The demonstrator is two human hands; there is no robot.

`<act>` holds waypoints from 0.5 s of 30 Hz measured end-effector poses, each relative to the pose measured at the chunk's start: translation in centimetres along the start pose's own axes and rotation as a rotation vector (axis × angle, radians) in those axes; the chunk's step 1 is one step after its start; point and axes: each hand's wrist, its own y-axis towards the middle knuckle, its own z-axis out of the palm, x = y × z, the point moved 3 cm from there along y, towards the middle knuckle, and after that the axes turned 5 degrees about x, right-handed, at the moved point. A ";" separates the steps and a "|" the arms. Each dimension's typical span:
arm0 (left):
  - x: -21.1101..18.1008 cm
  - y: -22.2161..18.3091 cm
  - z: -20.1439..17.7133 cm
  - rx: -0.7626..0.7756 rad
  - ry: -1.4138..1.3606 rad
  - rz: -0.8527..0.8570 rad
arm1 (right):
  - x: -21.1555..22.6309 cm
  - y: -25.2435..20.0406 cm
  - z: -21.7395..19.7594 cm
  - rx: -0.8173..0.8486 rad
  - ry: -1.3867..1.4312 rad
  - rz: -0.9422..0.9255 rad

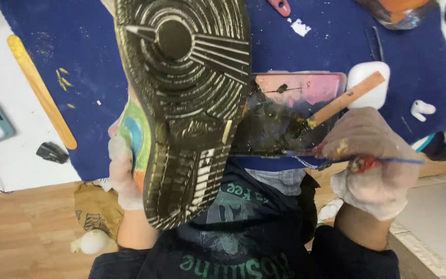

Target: Applying paint to the tread pattern of a shoe sole using a small paintbrush for customization.

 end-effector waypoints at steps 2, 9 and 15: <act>0.7 -0.1 0.0 0.007 -0.018 -0.032 | 0.0 1.6 0.2 0.170 -0.065 0.089; 2.7 -1.2 -0.4 0.032 -0.079 -0.132 | -1.8 -0.6 0.7 0.129 -0.033 0.011; 6.9 -7.9 -3.0 0.044 -0.140 -0.191 | -3.9 -1.9 -0.8 0.437 -0.064 0.177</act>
